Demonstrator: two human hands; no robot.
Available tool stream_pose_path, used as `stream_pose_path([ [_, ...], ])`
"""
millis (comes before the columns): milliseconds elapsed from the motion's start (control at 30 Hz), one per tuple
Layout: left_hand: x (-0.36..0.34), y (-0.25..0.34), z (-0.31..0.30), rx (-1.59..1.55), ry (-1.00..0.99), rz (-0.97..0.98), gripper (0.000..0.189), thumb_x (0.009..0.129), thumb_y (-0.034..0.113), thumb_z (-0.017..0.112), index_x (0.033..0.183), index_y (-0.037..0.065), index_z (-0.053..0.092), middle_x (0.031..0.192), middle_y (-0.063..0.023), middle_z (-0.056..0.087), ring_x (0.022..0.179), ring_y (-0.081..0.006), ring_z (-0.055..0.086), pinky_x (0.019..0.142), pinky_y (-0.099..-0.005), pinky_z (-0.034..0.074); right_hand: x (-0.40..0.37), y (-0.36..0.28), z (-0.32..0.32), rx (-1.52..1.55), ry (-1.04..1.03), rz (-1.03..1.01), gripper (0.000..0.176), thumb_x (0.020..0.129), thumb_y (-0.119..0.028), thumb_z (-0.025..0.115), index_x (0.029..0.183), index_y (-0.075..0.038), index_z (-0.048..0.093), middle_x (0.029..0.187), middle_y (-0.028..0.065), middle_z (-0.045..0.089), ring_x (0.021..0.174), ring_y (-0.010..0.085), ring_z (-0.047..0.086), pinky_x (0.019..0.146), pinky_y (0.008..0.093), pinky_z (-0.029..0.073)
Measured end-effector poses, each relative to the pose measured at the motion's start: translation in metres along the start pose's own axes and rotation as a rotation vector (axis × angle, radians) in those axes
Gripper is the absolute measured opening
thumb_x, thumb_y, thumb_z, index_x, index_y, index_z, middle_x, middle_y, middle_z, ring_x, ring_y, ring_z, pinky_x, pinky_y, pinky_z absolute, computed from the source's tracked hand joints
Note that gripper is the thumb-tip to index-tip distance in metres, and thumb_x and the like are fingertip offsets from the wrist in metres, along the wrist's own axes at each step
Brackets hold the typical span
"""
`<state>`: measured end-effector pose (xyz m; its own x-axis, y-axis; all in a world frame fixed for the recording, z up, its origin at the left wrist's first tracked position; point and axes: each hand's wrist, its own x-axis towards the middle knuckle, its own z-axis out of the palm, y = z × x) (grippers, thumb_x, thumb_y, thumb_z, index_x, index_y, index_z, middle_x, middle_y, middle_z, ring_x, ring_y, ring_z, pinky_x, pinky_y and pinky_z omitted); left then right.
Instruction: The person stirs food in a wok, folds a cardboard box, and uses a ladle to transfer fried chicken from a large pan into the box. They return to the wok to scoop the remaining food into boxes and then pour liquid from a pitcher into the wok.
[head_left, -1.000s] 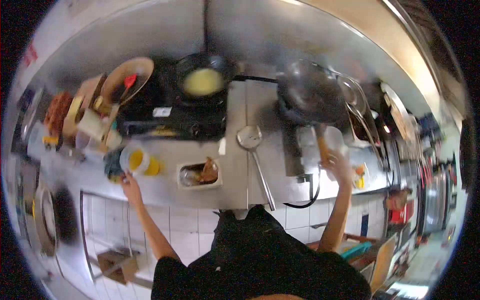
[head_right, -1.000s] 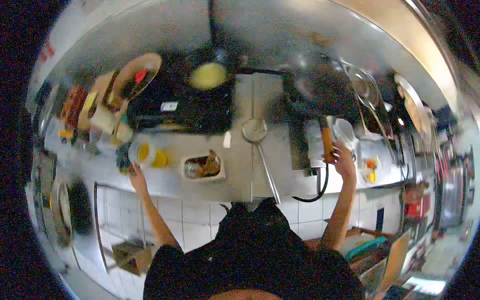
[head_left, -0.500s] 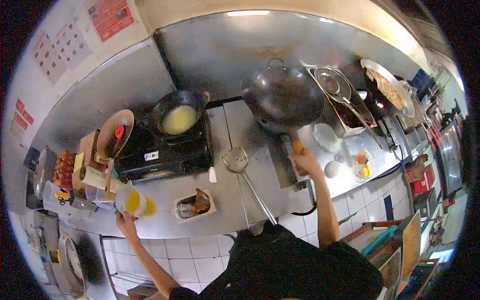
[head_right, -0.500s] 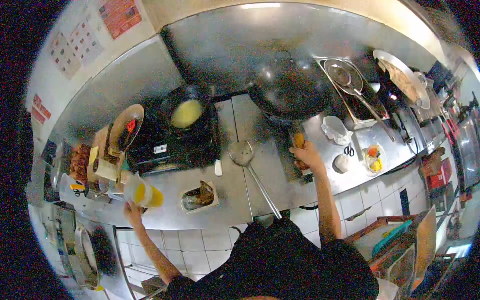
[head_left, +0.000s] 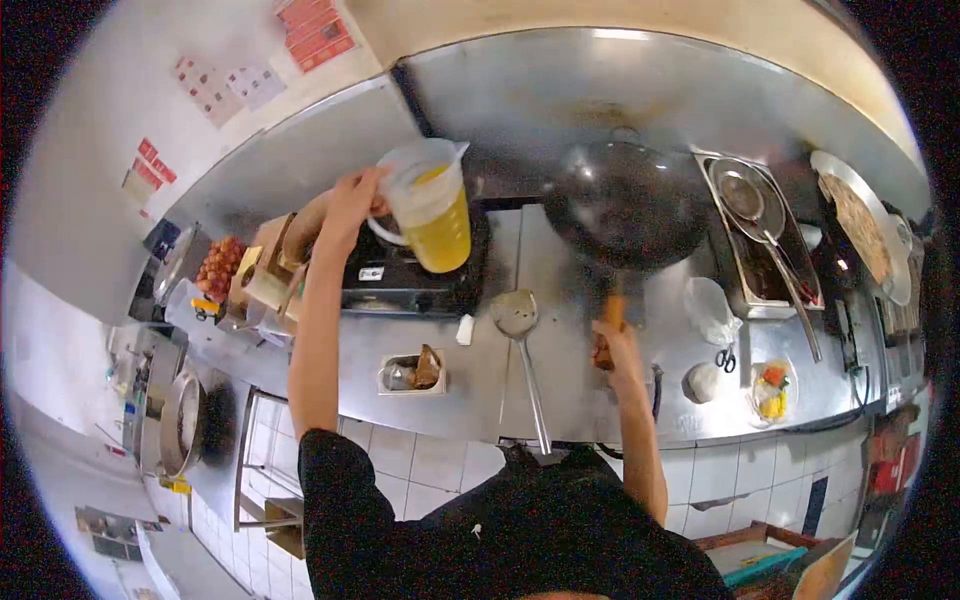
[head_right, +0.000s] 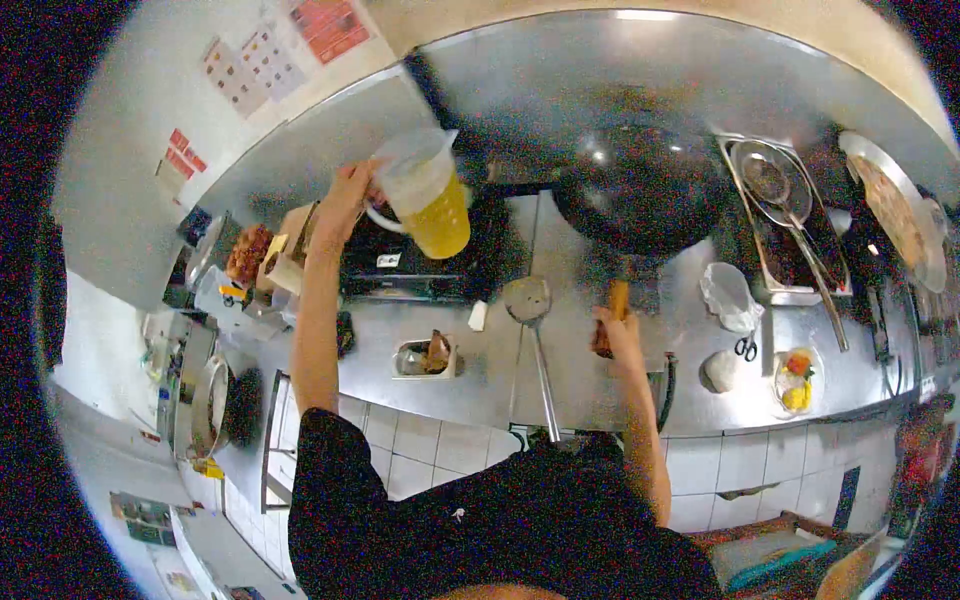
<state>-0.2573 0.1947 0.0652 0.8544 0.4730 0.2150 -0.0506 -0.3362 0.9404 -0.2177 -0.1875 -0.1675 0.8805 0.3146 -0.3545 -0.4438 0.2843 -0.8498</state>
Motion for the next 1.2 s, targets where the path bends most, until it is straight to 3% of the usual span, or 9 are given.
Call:
stream_pose_path([
  [67, 0.025, 0.012, 0.051, -0.006, -0.043, 0.012, 0.026, 0.093, 0.024, 0.053, 0.09, 0.002, 0.065, 0.058, 0.005, 0.04, 0.05, -0.0075, 0.038, 0.047, -0.0249, 0.031, -0.002, -0.001, 0.0, -0.008, 0.083, 0.01, 0.024, 0.081, -0.017, 0.068, 0.091, -0.004, 0.05, 0.068, 0.004, 0.052, 0.046, 0.0141, 0.052, 0.039, 0.0278, 0.043],
  [200, 0.07, 0.035, 0.13, 0.136, -0.152, 0.067, 0.026, 0.093, 0.025, 0.054, 0.08, 0.004, 0.063, 0.056, 0.0049, 0.038, 0.05, -0.0062, 0.036, 0.047, -0.0251, 0.029, 0.01, 0.009, -0.005, -0.033, 0.049, -0.001, 0.026, 0.081, -0.013, 0.066, 0.094, -0.003, 0.046, 0.069, 0.0055, 0.053, 0.045, 0.0155, 0.052, 0.038, 0.0304, 0.046],
  [267, 0.092, 0.035, 0.161, 0.304, -0.172, 0.067, 0.036, 0.092, 0.035, 0.056, 0.085, 0.001, 0.065, 0.055, 0.0, 0.049, 0.047, -0.009, 0.044, 0.044, -0.0258, 0.033, 0.018, 0.015, -0.009, -0.009, 0.052, -0.001, 0.028, 0.081, -0.011, 0.066, 0.096, -0.002, 0.044, 0.069, 0.0055, 0.052, 0.044, 0.0159, 0.052, 0.038, 0.0314, 0.046],
  [300, 0.099, 0.032, 0.176, 0.177, -0.183, 0.086, 0.038, 0.09, 0.037, 0.058, 0.072, 0.004, 0.063, 0.053, -0.0016, 0.051, 0.043, -0.0092, 0.044, 0.041, -0.026, 0.032, 0.021, 0.019, -0.012, -0.014, 0.025, -0.023, 0.03, 0.081, -0.011, 0.066, 0.098, -0.002, 0.043, 0.069, 0.0052, 0.052, 0.045, 0.0162, 0.052, 0.038, 0.0321, 0.047],
  [467, 0.132, 0.025, 0.222, 0.296, -0.214, 0.085, 0.043, 0.09, 0.038, 0.058, 0.063, 0.005, 0.061, 0.051, -0.0017, 0.051, 0.042, -0.0109, 0.045, 0.041, -0.0278, 0.034, 0.033, 0.032, -0.021, -0.039, 0.02, -0.054, 0.035, 0.081, -0.011, 0.066, 0.103, -0.004, 0.041, 0.07, 0.0041, 0.05, 0.049, 0.0155, 0.053, 0.039, 0.0337, 0.047],
  [700, 0.153, 0.014, 0.253, 0.559, -0.213, 0.149, 0.054, 0.085, 0.04, 0.057, 0.047, 0.001, 0.051, 0.043, -0.0091, 0.048, 0.039, -0.0197, 0.048, 0.044, -0.0357, 0.041, 0.021, 0.018, -0.019, 0.005, 0.002, 0.019, 0.038, 0.082, -0.01, 0.065, 0.109, -0.003, 0.039, 0.072, 0.0047, 0.05, 0.049, 0.0144, 0.052, 0.039, 0.0317, 0.045],
  [933, 0.149, 0.016, 0.262, 0.594, -0.169, 0.113, 0.056, 0.089, 0.041, 0.057, 0.047, 0.003, 0.053, 0.044, -0.0078, 0.05, 0.039, -0.0168, 0.047, 0.041, -0.0345, 0.037, 0.017, 0.012, -0.016, 0.015, 0.01, 0.044, 0.042, 0.081, -0.009, 0.064, 0.112, -0.002, 0.036, 0.073, 0.0063, 0.049, 0.047, 0.0161, 0.052, 0.036, 0.0321, 0.045],
  [1000, 0.168, 0.001, 0.26, 0.648, -0.204, 0.069, 0.056, 0.082, 0.043, 0.058, 0.051, -0.003, 0.055, 0.047, -0.0128, 0.054, 0.043, -0.0222, 0.053, 0.049, -0.0382, 0.045, 0.017, 0.013, -0.016, 0.008, -0.001, 0.022, 0.043, 0.081, -0.009, 0.064, 0.112, -0.001, 0.036, 0.073, 0.0066, 0.048, 0.046, 0.0166, 0.052, 0.035, 0.0325, 0.044],
  [1200, 0.169, 0.007, 0.266, 0.772, -0.239, 0.107, 0.056, 0.082, 0.043, 0.056, 0.051, -0.004, 0.055, 0.049, -0.0145, 0.054, 0.043, -0.0247, 0.056, 0.049, -0.0398, 0.047, 0.026, 0.025, -0.018, 0.046, 0.01, 0.005, 0.045, 0.081, -0.009, 0.064, 0.114, 0.0, 0.035, 0.074, 0.007, 0.048, 0.042, 0.0172, 0.051, 0.034, 0.0329, 0.043],
])
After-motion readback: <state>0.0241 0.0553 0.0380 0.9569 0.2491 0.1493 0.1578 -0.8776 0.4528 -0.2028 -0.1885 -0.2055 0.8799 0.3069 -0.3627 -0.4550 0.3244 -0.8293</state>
